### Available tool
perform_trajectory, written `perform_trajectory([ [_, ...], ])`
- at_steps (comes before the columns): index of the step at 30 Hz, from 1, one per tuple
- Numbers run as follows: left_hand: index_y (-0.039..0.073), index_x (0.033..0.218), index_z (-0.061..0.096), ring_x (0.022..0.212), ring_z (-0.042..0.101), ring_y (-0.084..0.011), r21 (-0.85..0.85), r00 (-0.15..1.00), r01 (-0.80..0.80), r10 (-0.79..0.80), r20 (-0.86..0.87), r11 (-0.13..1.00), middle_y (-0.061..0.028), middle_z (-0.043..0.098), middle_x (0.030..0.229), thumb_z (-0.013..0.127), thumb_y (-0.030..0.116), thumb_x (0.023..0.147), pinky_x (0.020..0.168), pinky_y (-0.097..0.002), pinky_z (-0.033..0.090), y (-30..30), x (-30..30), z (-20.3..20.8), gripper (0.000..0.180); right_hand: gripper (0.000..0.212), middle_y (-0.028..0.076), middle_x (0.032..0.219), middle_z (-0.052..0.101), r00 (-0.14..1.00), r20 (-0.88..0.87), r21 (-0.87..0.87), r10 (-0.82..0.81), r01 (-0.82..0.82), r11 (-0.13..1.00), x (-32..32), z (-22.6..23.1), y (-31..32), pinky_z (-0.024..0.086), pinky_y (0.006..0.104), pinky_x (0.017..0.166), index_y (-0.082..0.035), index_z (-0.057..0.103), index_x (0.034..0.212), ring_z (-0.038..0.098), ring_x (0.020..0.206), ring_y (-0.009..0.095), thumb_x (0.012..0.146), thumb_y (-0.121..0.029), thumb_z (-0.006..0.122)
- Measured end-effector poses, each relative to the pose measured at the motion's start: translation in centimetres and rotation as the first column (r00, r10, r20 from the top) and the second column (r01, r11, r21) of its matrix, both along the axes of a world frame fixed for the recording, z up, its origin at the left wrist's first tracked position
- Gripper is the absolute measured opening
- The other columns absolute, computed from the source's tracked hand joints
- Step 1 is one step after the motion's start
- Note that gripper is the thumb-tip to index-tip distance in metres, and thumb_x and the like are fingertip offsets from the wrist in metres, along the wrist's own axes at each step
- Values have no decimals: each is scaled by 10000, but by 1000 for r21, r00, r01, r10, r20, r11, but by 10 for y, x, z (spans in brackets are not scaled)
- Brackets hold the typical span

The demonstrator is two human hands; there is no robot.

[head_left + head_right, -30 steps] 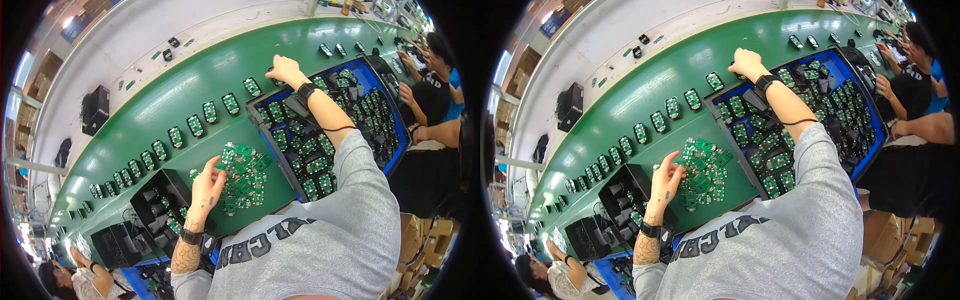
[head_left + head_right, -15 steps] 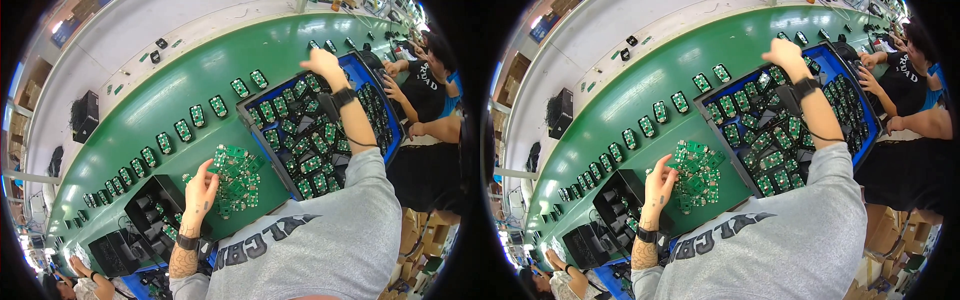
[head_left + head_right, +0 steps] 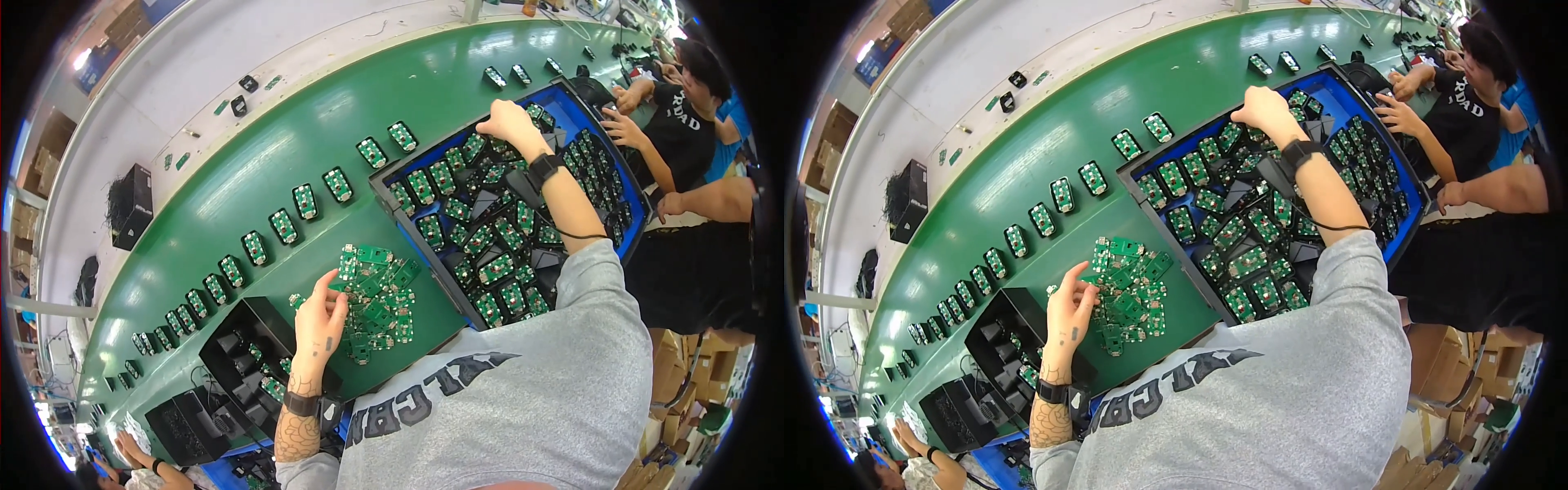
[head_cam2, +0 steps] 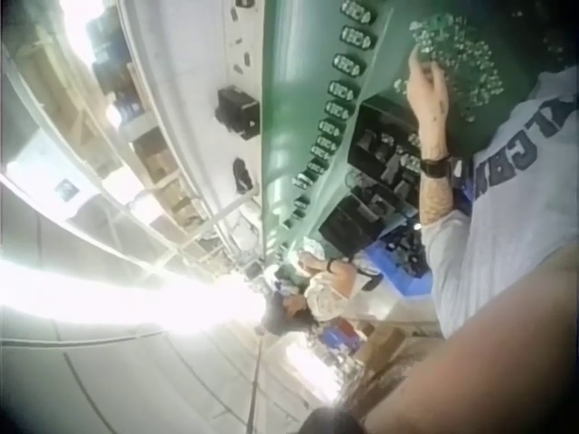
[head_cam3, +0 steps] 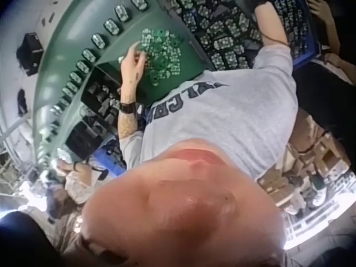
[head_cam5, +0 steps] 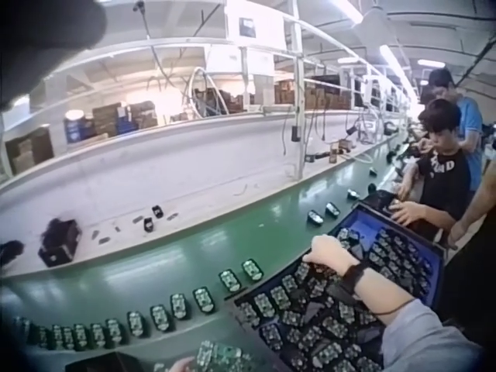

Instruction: The person picks up a circuit board and a black plastic housing, fits the board into the housing by hand, and places the assembled unit onto the green conveyor belt, repeating the process for several units.

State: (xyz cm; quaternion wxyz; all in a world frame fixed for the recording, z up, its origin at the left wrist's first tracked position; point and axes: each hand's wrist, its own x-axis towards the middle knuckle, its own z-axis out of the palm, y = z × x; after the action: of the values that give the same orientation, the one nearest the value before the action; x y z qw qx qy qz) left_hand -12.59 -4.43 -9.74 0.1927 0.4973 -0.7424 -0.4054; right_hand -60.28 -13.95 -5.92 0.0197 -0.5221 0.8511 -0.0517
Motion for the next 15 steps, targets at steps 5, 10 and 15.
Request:
perform_trajectory([
  [5, 48, 1328, 501, 721, 675, -128, -12, 1000, -10, 10, 27, 1000, -74, 673, 839, 579, 68, 921, 684, -257, 519, -2, 1, 2, 415, 429, 191, 734, 690, 994, 16, -233, 104, -98, 967, 14, 56, -22, 560, 402, 695, 33, 682, 772, 698, 717, 319, 709, -391, 694],
  [10, 83, 1300, 529, 696, 693, -210, -30, 999, -35, 35, 10, 999, -92, 692, 846, 603, 112, 894, 662, -328, 529, -3, -2, -1, 413, 488, 247, 799, 686, 932, 63, -197, 356, -338, 920, 39, 26, -87, 563, 421, 782, 74, 681, 836, 689, 810, 373, 715, -398, 706],
  [15, 48, 1315, 515, 697, 680, -148, -39, 998, -27, 29, 60, 999, -79, 674, 826, 584, 89, 914, 663, -277, 519, -2, -5, 1, 409, 466, 243, 963, 692, 918, 173, 25, 357, -366, 930, 52, -25, -109, 544, 419, 844, 52, 685, 939, 674, 927, 366, 710, -350, 741],
])
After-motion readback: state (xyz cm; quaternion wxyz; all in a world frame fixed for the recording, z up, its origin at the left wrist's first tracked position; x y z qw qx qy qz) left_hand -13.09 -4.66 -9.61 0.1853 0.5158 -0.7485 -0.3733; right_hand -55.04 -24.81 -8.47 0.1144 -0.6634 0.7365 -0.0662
